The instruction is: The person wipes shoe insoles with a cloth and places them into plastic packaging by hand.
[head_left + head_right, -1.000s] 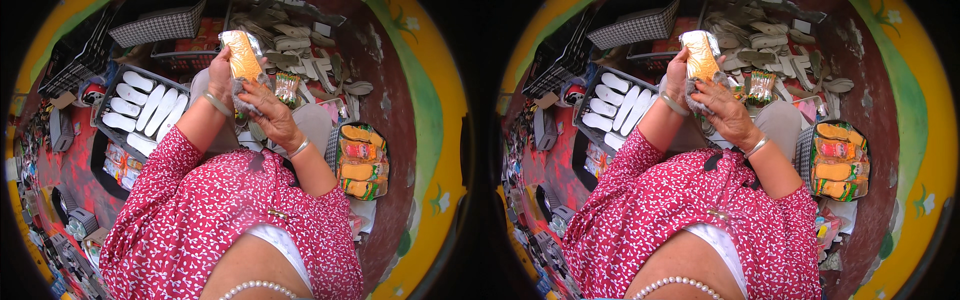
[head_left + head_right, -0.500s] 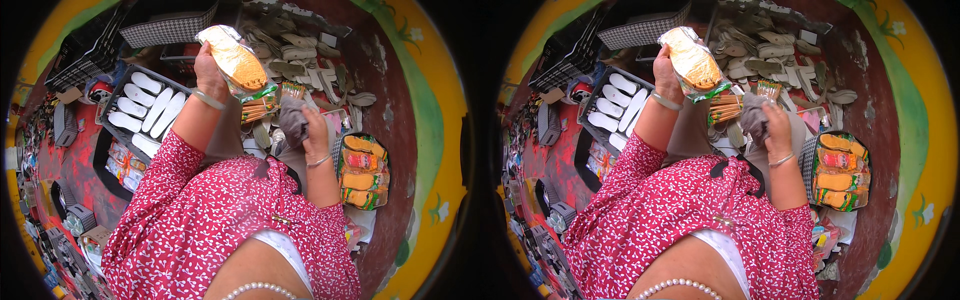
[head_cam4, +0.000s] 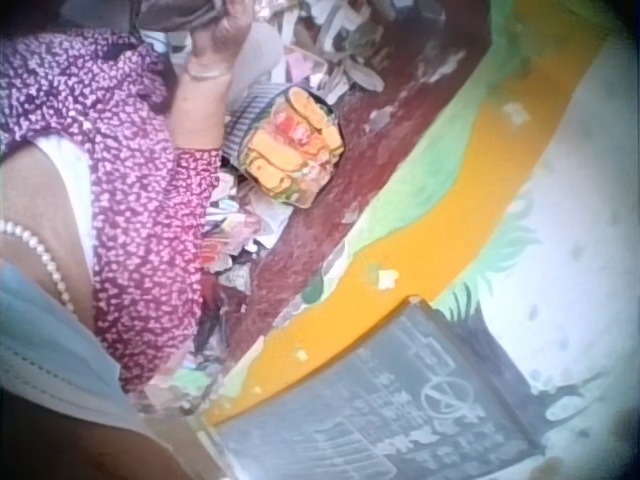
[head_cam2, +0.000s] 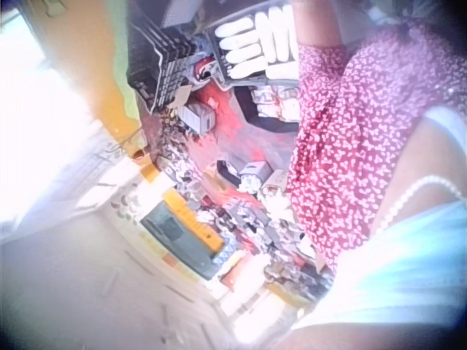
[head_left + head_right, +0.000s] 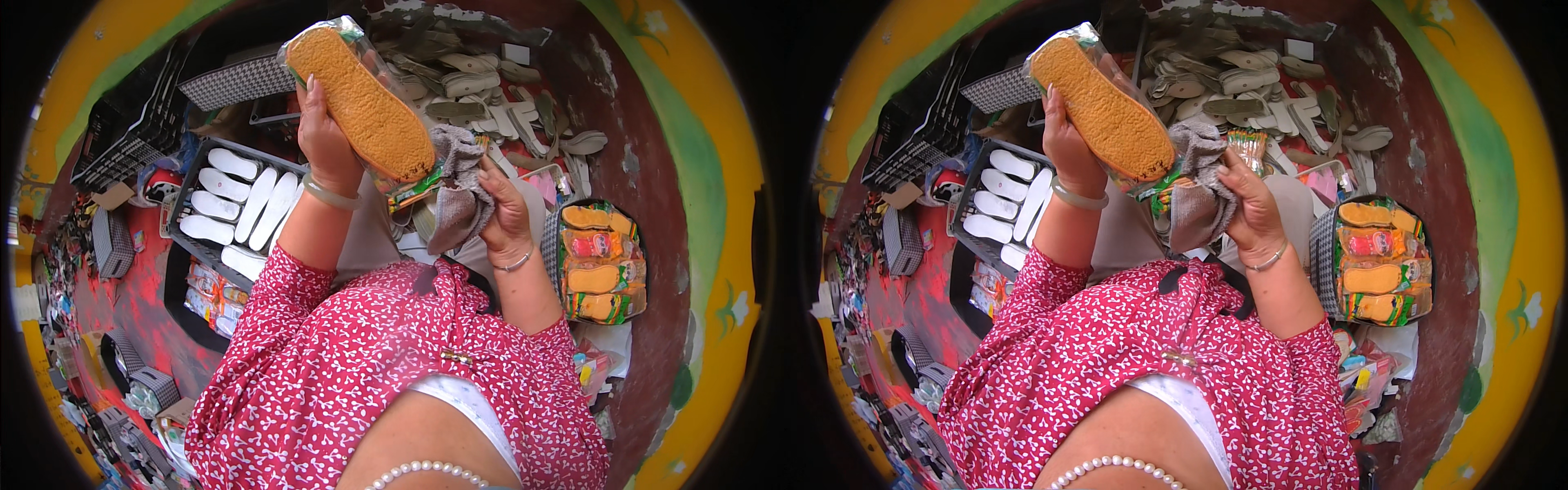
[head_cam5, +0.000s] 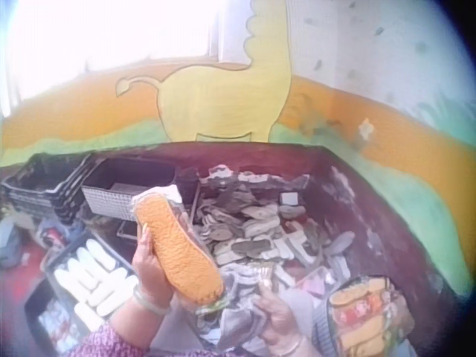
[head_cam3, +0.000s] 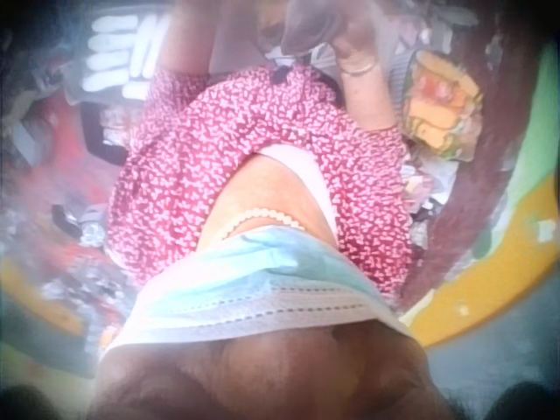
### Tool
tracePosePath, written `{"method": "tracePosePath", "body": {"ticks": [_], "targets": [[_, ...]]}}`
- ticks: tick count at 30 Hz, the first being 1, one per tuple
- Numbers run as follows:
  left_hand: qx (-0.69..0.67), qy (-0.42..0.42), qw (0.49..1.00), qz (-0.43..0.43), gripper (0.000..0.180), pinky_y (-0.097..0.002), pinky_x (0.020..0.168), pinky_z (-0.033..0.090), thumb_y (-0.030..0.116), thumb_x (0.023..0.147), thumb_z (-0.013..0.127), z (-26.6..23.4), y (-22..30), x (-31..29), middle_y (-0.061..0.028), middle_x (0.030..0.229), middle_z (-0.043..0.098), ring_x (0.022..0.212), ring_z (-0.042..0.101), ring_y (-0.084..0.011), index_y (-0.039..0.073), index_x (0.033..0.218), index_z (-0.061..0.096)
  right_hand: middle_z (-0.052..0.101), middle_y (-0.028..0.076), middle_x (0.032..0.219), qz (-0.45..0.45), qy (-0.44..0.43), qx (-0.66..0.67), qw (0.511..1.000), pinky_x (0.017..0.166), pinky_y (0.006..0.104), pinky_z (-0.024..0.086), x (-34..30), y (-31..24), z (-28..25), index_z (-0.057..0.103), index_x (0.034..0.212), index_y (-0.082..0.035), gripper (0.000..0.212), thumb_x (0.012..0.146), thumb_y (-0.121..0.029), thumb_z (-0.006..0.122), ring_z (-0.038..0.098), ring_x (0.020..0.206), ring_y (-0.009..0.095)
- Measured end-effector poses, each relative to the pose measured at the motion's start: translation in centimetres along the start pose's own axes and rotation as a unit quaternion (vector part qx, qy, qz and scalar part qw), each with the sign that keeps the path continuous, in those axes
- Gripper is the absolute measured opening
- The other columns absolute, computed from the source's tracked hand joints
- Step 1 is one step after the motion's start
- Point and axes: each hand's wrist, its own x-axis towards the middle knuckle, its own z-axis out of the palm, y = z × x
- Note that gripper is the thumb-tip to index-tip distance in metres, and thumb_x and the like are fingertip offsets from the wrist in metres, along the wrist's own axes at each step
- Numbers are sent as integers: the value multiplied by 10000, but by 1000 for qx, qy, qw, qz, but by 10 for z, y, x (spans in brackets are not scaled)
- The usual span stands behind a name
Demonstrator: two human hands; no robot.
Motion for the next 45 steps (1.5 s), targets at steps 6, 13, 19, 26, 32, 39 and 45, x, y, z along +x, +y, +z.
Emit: {"method": "tracePosePath", "body": {"ticks": [6, 13, 19, 26, 32, 39, 45], "targets": [[95, -19, 994, 40, 382, -428, 932, 475, 241, 990, 322, 25, -5, -25, -168, 1270, 479, 1117, 547, -295, 127, 1352, 281, 554, 87, 1205, 8, 59, -28, 998, 967, 350, 443, 3, 20, 3, 396, 1322, -46, 571, 814, 11, 651, 553, 1104, 209], [112, 3, 991, 75, 476, -362, 1019, 371, 227, 980, 371, 23, -18, -30, -150, 1354, 424, 1232, 447, -244, 82, 1407, 218, 625, 46, 1041, -171, 138, -134, 966, 843, 267, 492, 9, 11, -10, 557, 1131, -52, 381, 783, 17, 695, 601, 938, 148], [514, -157, 777, 327, 676, -400, 1087, 240, 194, 798, 690, -5, -1, -6, -136, 1416, 379, 1324, 334, -260, 24, 1372, 374, 636, 6, 974, -214, 105, -383, 892, 798, 228, 484, -9, -45, -18, 589, 1111, -54, 355, 780, 29, 689, 598, 890, 94], [644, -475, 559, -217, 614, -354, 830, 466, 245, 671, 799, 58, -9, -31, -168, 1035, 626, 963, 605, -267, -12, 1158, 529, 621, 25, 992, -180, -41, -617, 765, 779, 247, 465, -18, -56, 15, 601, 1037, -18, 346, 707, 34, 693, 560, 899, 77], [553, -475, 620, -290, 466, -331, 705, 478, 167, 728, 752, 37, -33, -35, -157, 880, 646, 792, 626, -188, -24, 1103, 552, 631, -5, 861, -204, 47, -543, 813, 688, 207, 467, -27, -50, 7, 608, 976, -14, 224, 767, 30, 675, 555, 782, 37], [524, -460, 626, -349, 400, -293, 698, 481, 111, 732, 754, 34, -24, -39, -80, 806, 669, 730, 604, -117, -11, 1078, 592, 622, -14, 828, -179, 36, -517, 836, 660, 195, 453, -28, -45, -4, 612, 949, -8, 183, 780, 24, 672, 545, 749, 31], [495, -456, 635, -380, 354, -266, 693, 480, 118, 744, 760, 32, -10, -43, -39, 789, 663, 727, 575, -67, -18, 1036, 612, 613, -17, 839, -146, 0, -560, 816, 675, 198, 448, -29, -45, 10, 624, 940, -6, 173, 776, 20, 674, 543, 759, 37]]}}
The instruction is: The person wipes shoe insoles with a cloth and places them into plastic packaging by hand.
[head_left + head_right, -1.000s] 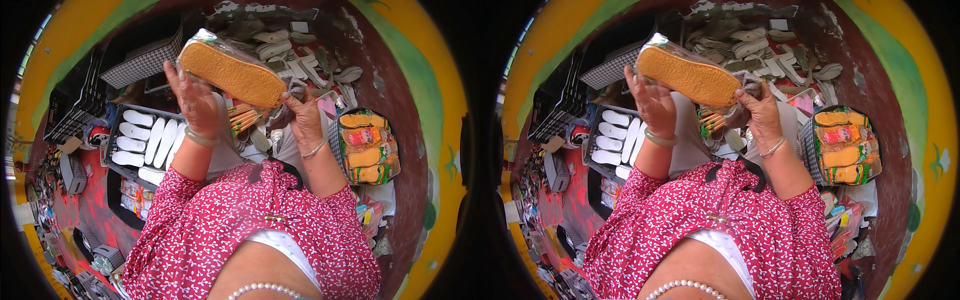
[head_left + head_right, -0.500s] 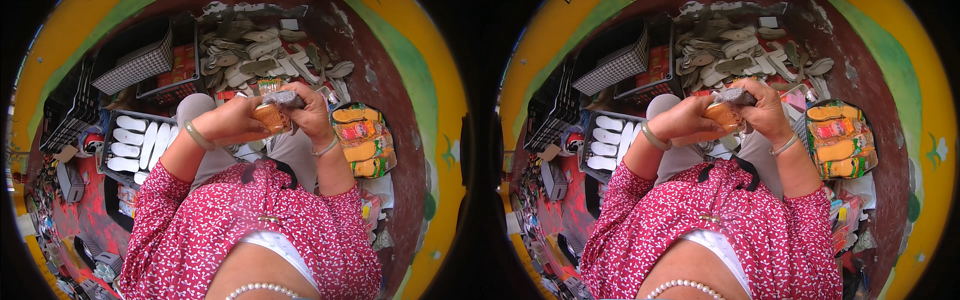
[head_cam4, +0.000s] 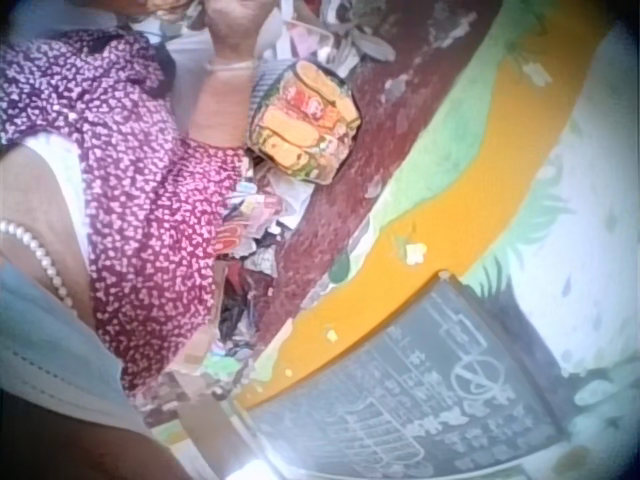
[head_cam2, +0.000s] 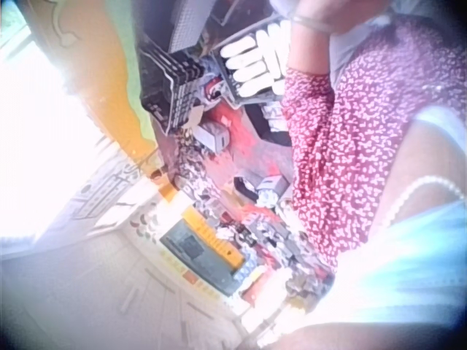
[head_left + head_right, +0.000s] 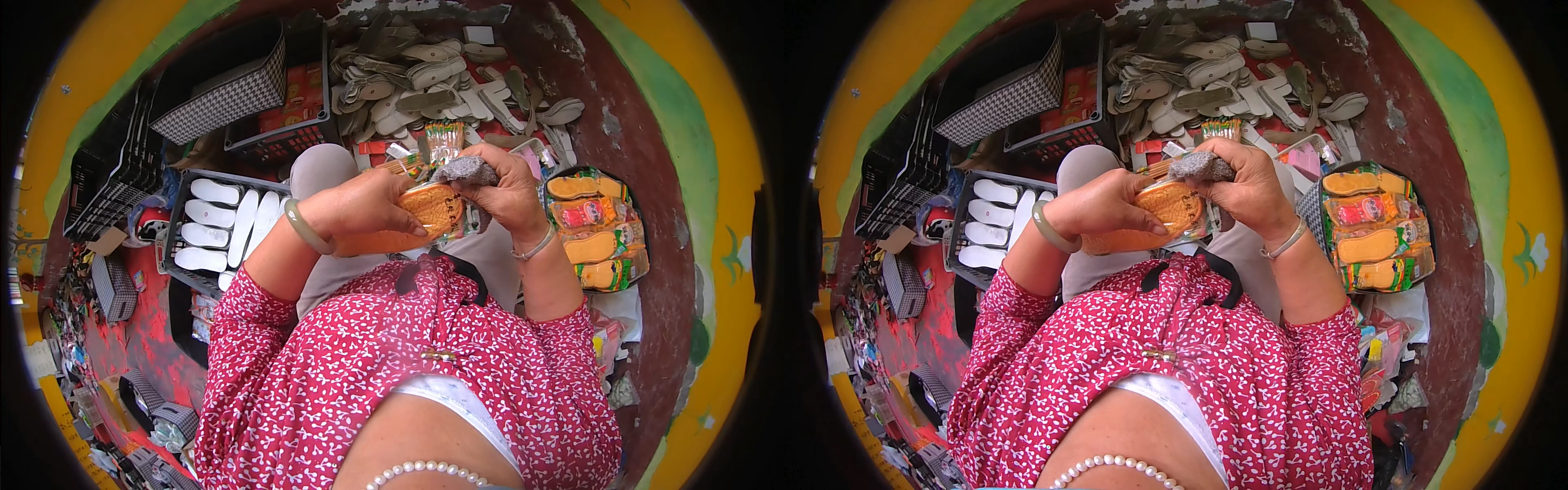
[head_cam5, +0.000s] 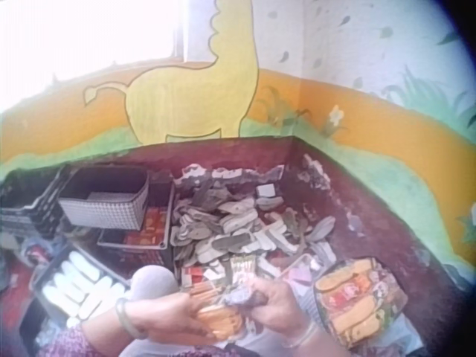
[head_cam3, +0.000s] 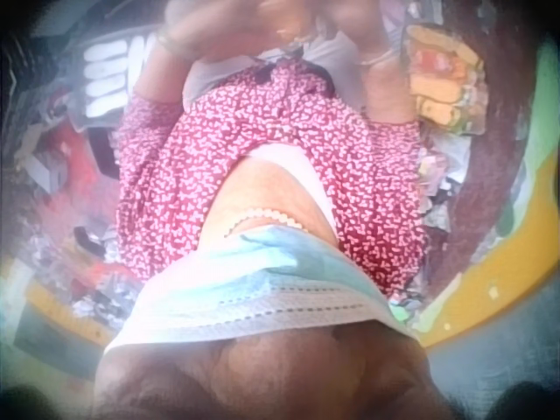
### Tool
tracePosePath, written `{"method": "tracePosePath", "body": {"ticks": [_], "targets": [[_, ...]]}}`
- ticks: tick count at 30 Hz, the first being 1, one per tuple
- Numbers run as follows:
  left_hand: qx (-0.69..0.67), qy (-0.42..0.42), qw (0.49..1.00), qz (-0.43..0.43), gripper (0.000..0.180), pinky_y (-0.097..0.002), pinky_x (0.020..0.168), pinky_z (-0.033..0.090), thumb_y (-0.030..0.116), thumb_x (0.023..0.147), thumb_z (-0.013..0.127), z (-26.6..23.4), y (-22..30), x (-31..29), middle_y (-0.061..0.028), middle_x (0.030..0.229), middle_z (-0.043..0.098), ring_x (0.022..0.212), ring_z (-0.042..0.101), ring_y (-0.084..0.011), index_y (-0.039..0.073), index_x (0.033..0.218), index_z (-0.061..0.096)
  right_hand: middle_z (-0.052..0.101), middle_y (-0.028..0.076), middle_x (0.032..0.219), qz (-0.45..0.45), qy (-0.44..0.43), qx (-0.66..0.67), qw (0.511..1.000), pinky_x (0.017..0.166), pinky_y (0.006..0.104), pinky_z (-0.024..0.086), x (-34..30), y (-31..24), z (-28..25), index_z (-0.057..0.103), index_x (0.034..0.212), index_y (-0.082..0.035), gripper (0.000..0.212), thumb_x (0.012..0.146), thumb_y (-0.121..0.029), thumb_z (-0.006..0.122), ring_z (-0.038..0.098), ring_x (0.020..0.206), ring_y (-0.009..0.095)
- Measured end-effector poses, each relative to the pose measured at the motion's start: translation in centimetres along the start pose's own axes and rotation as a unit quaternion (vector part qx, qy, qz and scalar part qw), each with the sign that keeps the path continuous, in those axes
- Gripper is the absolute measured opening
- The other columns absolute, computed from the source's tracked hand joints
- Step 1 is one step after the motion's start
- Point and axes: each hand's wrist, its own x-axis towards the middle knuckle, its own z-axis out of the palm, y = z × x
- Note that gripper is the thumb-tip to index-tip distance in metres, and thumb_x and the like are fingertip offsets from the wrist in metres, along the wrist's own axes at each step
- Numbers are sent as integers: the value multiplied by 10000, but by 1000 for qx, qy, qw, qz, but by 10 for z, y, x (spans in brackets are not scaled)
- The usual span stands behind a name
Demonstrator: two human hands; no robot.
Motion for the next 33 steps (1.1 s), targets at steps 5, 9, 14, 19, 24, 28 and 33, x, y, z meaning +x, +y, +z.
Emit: {"method": "tracePosePath", "body": {"ticks": [5, 9, 14, 19, 24, 28, 33], "targets": [[3, 0, 1000, -19, 345, -272, 675, 482, 127, 743, 762, -1, 1, -5, -42, 776, 665, 708, 578, -75, -19, 1019, 617, 607, -12, 833, 36, -20, 7, 999, 673, 203, 446, 1, -4, 0, 630, 940, -3, 170, 777, 22, 673, 543, 761, 44], [29, -3, 999, -37, 345, -275, 670, 481, 128, 743, 760, -3, 2, -11, -52, 775, 670, 714, 593, -83, -21, 1020, 619, 617, -6, 842, 58, -23, -16, 998, 690, 209, 452, 1, -4, -1, 632, 937, -9, 183, 762, 22, 678, 556, 766, 50], [9, 1, 994, -109, 352, -276, 716, 491, 133, 764, 739, -23, -36, -36, -59, 865, 675, 777, 614, -107, -23, 1055, 617, 660, 61, 952, 46, 183, 68, 980, 797, 290, 516, 1, -3, -84, 624, 1002, -19, 208, 798, -43, 655, 639, 857, 155], [-312, 147, 938, -36, 346, -258, 807, 484, 177, 866, 647, -25, -58, -50, -53, 1023, 641, 900, 602, -106, -22, 1141, 580, 633, 110, 1093, 64, 235, 273, 931, 891, 344, 496, -16, -1, -127, 571, 1132, -3, 303, 882, -169, 618, 625, 981, 216], [-438, 191, 878, 11, 332, -254, 848, 467, 176, 905, 590, -12, -56, -21, -63, 1083, 623, 961, 594, -117, -28, 1165, 553, 583, 139, 1196, 232, 228, 346, 880, 967, 408, 448, -24, 63, -90, 498, 1234, -10, 415, 925, -282, 553, 571, 1089, 259], [-442, 150, 883, 53, 364, -290, 900, 462, 83, 860, 613, -12, -64, -14, -78, 1124, 615, 1020, 591, -148, -8, 1203, 534, 570, 153, 1194, 170, 153, 418, 879, 953, 451, 474, -12, 44, -30, 492, 1223, 8, 352, 933, -186, 537, 582, 1065, 287], [-369, 170, 912, 65, 443, -292, 927, 449, 27, 830, 636, -9, -61, -10, -80, 1154, 600, 1057, 574, -147, -6, 1248, 491, 520, 183, 1224, 171, 104, 438, 876, 945, 365, 472, -6, 34, -3, 294, 1364, 29, 502, 927, -109, 501, 571, 1092, 281]]}}
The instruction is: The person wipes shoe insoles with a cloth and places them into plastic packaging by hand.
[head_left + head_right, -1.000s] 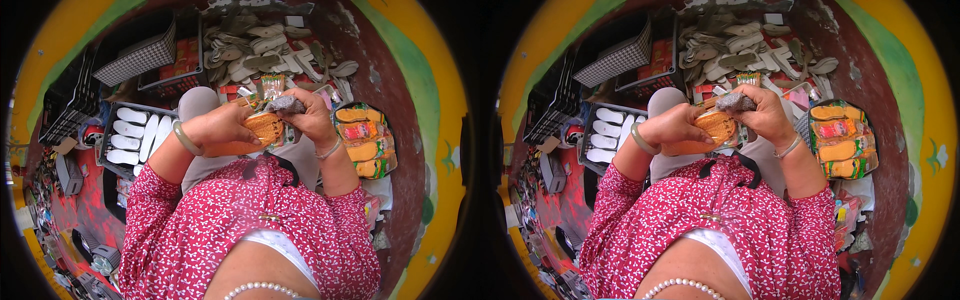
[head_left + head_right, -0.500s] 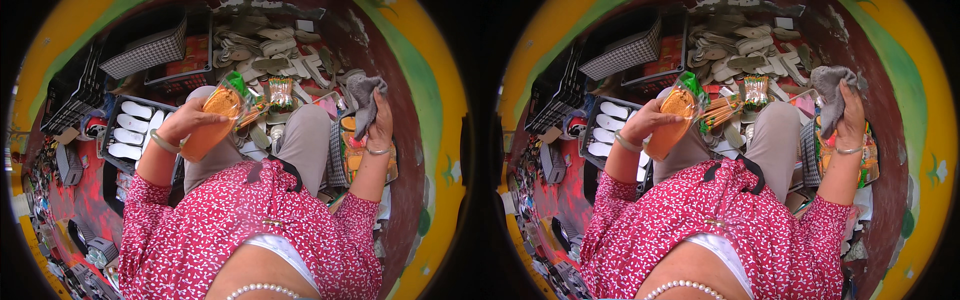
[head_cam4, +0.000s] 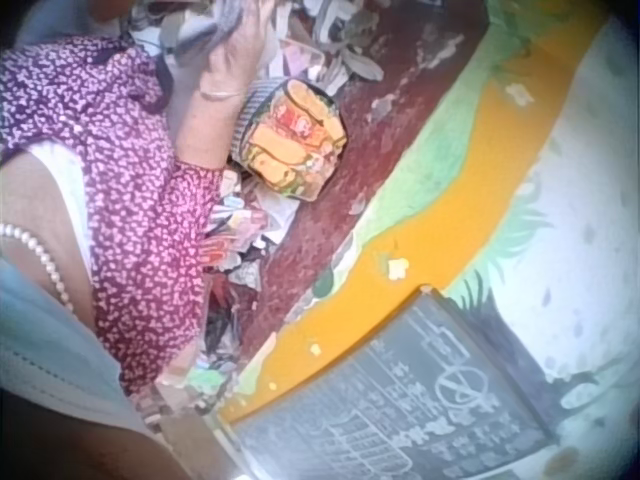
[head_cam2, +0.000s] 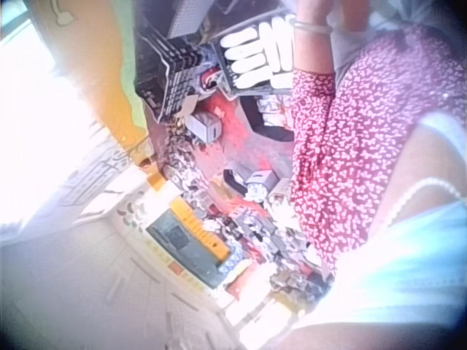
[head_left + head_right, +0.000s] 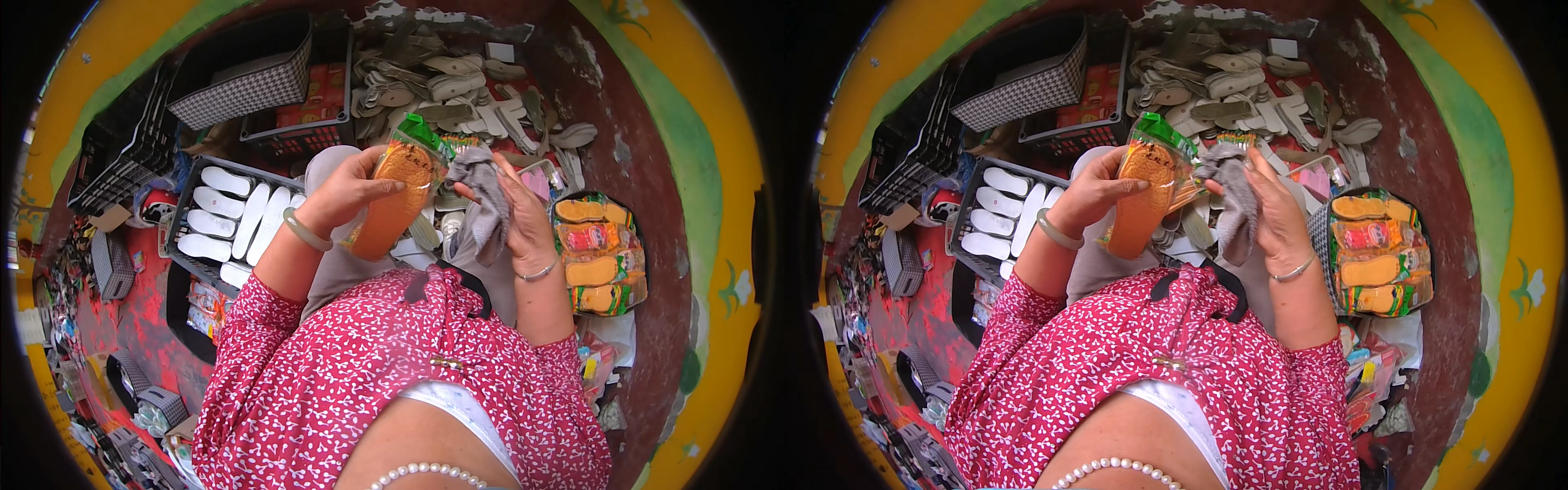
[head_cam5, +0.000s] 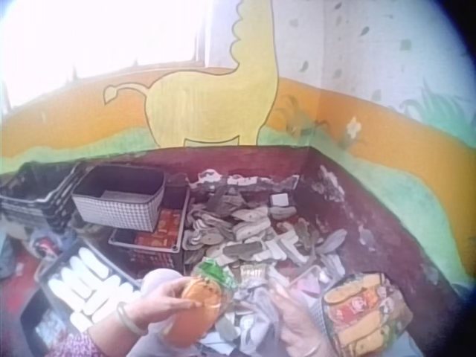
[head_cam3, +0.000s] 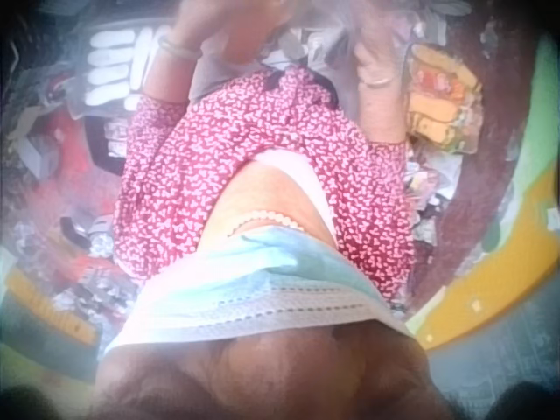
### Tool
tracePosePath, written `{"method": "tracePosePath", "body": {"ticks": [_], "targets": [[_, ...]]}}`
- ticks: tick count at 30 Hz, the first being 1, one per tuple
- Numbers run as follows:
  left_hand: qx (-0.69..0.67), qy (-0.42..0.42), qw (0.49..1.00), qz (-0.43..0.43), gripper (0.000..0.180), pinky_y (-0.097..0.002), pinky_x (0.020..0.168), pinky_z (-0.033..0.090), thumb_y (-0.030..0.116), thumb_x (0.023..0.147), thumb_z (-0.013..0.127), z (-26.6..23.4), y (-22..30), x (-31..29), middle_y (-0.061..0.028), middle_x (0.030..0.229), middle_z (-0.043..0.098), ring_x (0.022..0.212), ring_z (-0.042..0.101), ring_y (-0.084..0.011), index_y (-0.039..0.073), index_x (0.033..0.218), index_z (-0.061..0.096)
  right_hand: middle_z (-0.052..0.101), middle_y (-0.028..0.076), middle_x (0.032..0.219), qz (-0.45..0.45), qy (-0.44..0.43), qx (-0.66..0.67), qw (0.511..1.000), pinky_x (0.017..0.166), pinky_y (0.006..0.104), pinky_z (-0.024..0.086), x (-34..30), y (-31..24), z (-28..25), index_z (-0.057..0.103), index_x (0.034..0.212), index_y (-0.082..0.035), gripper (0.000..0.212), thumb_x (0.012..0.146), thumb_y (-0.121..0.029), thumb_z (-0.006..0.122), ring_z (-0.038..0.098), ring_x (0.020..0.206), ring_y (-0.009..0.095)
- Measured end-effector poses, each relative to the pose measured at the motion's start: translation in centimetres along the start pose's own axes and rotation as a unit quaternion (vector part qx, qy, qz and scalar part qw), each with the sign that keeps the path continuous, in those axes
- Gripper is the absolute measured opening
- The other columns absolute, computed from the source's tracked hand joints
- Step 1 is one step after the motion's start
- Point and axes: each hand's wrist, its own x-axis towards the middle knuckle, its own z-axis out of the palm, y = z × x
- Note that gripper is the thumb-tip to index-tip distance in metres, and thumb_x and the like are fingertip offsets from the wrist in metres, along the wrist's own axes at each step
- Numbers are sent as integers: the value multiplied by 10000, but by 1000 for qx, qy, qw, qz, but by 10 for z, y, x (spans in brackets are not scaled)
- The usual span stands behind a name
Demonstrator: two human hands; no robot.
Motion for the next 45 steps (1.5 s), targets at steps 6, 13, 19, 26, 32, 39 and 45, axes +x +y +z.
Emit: {"method": "tracePosePath", "body": {"ticks": [6, 13, 19, 26, 32, 39, 45], "targets": [[58, 10, 998, 7, 452, -280, 928, 440, 42, 844, 631, 8, -6, -2, -69, 1155, 591, 1064, 560, -131, -8, 1262, 467, 437, 167, 1325, 44, -118, 54, 991, 984, 296, 402, -1, 0, 30, 58, 1455, 19, 810, 823, 19, 564, 484, 1195, 219], [122, -15, 992, -31, 419, -255, 884, 446, 38, 837, 642, 19, -11, -7, -36, 1084, 593, 1000, 549, -95, -7, 1226, 490, 433, 103, 1336, -29, -42, -47, 998, 1005, 308, 388, 3, 15, 23, 165, 1461, -39, 831, 777, 96, 618, 463, 1195, 193], [220, -30, 975, -12, 404, -256, 850, 454, 36, 833, 636, 30, -10, -5, -36, 1055, 598, 962, 551, -100, -19, 1210, 502, 453, 121, 1300, 33, -65, -63, 995, 912, 284, 469, 3, 14, 24, 176, 1454, -35, 828, 771, 118, 619, 514, 1137, 179], [323, -51, 945, -30, 422, -244, 813, 465, 113, 844, 676, 39, -8, 5, -24, 992, 619, 898, 555, -90, -22, 1211, 517, 649, 31, 938, -51, -22, -252, 966, 756, 232, 509, 5, 18, 18, 581, 1111, 10, 349, 777, 71, 665, 607, 832, 90], [211, -78, 974, -24, 380, -215, 807, 463, 95, 866, 649, 45, -1, 6, -25, 995, 630, 900, 552, -60, -23, 1208, 532, 654, 4, 905, -134, -8, -304, 943, 726, 209, 481, -3, 4, 19, 633, 1020, -4, 245, 783, 30, 681, 584, 812, 59], [204, -105, 973, -30, 376, -222, 840, 462, 72, 865, 642, 49, 20, -5, -37, 1040, 638, 946, 566, -73, -25, 1211, 533, 647, -10, 882, -160, -20, -341, 926, 721, 203, 467, -18, -6, 32, 622, 1007, -1, 231, 785, 31, 674, 575, 799, 49], [138, -59, 988, -44, 358, -238, 825, 481, 90, 851, 659, 35, 24, -17, -61, 1026, 646, 921, 595, -96, -40, 1166, 550, 650, 32, 907, -225, 30, -391, 892, 738, 228, 493, -18, -27, 17, 615, 1006, -4, 179, 829, -20, 632, 608, 809, 110]]}}
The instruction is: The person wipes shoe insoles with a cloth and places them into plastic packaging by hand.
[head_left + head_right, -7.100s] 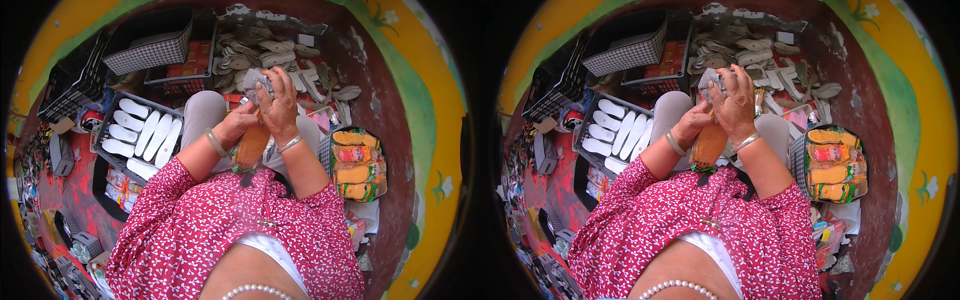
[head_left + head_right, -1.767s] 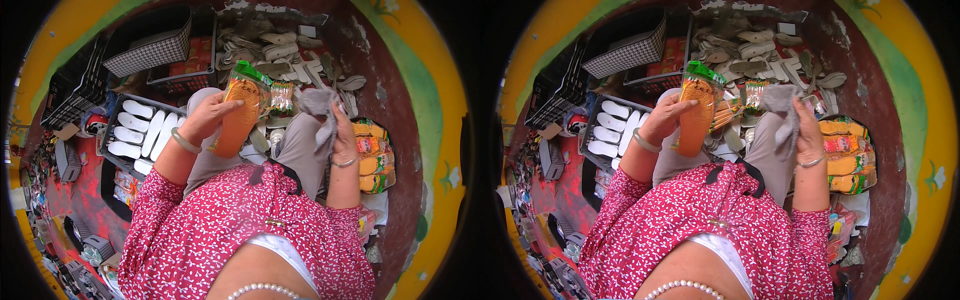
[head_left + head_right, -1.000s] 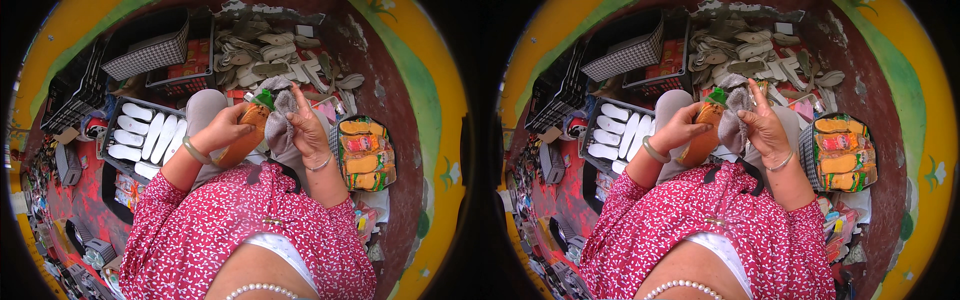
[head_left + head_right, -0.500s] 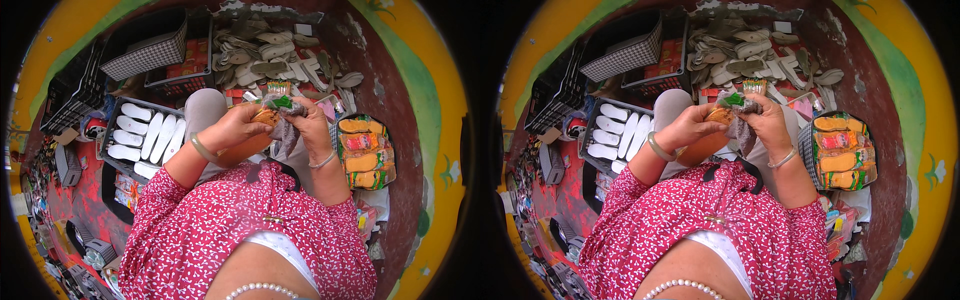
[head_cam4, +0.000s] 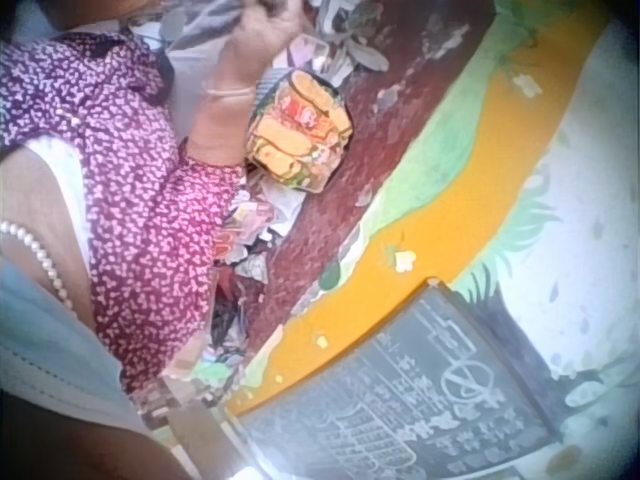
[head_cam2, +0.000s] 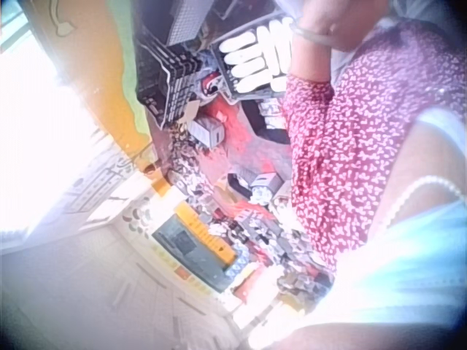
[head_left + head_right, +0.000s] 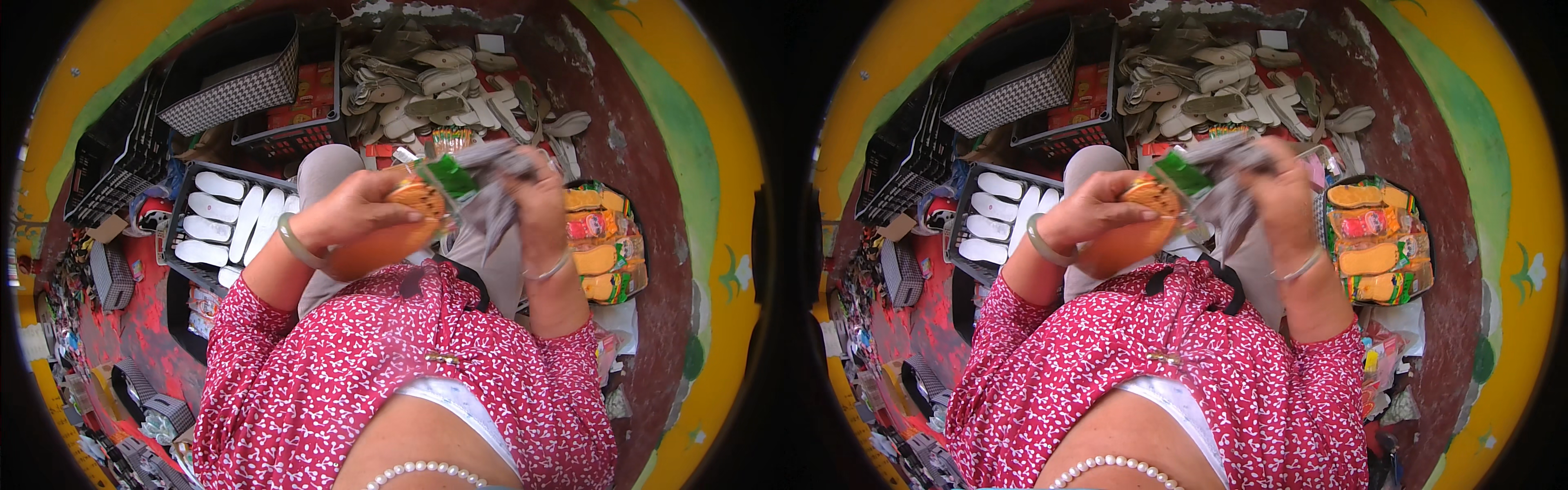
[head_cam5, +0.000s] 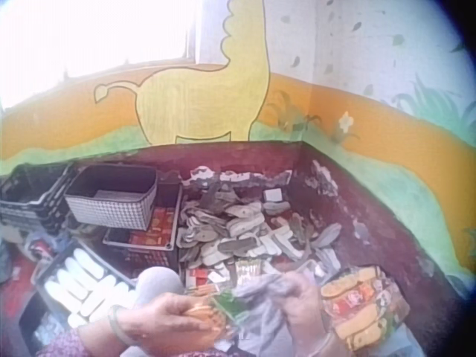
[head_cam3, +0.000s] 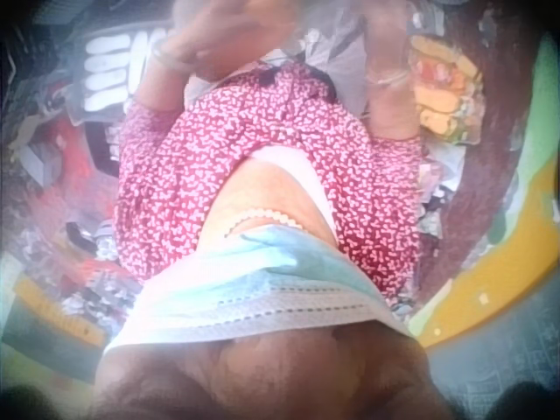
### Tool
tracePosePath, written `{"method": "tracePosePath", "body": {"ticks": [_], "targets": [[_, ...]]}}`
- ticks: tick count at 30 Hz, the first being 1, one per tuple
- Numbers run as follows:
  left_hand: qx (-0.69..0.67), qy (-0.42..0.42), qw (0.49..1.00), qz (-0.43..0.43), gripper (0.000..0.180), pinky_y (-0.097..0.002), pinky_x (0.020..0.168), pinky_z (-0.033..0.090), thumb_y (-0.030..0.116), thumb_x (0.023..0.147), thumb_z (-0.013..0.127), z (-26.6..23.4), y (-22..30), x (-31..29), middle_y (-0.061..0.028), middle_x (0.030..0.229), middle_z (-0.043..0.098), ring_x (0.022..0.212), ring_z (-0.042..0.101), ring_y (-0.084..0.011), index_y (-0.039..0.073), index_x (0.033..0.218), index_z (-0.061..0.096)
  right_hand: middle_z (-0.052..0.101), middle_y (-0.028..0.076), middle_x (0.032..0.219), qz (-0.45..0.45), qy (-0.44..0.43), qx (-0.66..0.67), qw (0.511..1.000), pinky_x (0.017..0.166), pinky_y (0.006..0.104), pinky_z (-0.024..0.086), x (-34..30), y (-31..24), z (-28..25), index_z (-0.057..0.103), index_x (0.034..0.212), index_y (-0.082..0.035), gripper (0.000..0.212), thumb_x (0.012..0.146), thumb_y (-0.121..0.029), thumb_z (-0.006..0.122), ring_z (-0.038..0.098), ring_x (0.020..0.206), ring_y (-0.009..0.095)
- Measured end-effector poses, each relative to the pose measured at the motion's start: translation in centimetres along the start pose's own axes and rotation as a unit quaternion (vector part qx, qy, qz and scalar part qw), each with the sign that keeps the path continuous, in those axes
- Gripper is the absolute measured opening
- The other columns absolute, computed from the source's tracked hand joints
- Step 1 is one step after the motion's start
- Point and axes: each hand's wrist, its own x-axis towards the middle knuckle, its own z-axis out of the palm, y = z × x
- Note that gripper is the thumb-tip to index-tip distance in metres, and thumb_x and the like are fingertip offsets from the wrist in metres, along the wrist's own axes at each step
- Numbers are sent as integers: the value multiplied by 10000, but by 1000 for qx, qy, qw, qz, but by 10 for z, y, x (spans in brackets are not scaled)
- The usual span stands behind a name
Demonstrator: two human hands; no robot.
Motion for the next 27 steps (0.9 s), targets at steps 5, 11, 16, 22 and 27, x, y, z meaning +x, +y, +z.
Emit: {"method": "tracePosePath", "body": {"ticks": [5, 11, 16, 22, 27], "targets": [[-173, 131, 976, 15, 328, -278, 831, 507, 71, 850, 637, -48, -4, -24, -105, 1048, 645, 928, 635, -168, -39, 1146, 548, 603, 106, 1139, 39, 160, 241, 957, 960, 367, 447, 22, 6, -137, 533, 1192, 5, 366, 867, -138, 619, 590, 1024, 230], [-239, 164, 953, 88, 300, -276, 815, 508, 80, 876, 606, -41, -4, -10, -100, 1036, 643, 904, 635, -154, -38, 1145, 546, 553, 115, 1226, 151, 107, 357, 916, 1004, 406, 408, 5, 51, -76, 484, 1250, -9, 472, 887, -281, 616, 536, 1122, 253], [-129, 173, 970, 111, 333, -239, 818, 484, 126, 868, 644, -14, -2, 6, -65, 1035, 640, 910, 605, -100, -35, 1145, 554, 566, 111, 1195, 251, 34, 449, 857, 996, 391, 406, 5, 76, 4, 483, 1243, -3, 454, 913, -300, 573, 530, 1122, 240], [64, 211, 966, 135, 297, -215, 768, 478, 81, 873, 622, 1, -10, 20, -55, 1012, 643, 890, 581, -72, -41, 1134, 553, 575, 75, 1131, 185, -95, 488, 848, 982, 385, 416, -5, 38, 50, 440, 1290, -48, 460, 880, -145, 624, 550, 1075, 215], [142, 180, 969, 92, 267, -214, 698, 474, 70, 874, 619, 16, -3, 18, -19, 916, 628, 798, 564, -64, -37, 1110, 554, 602, 58, 1085, 165, -53, 394, 903, 867, 289, 494, -5, 36, 58, 502, 1235, -52, 471, 804, 94, 622, 587, 991, 152]]}}
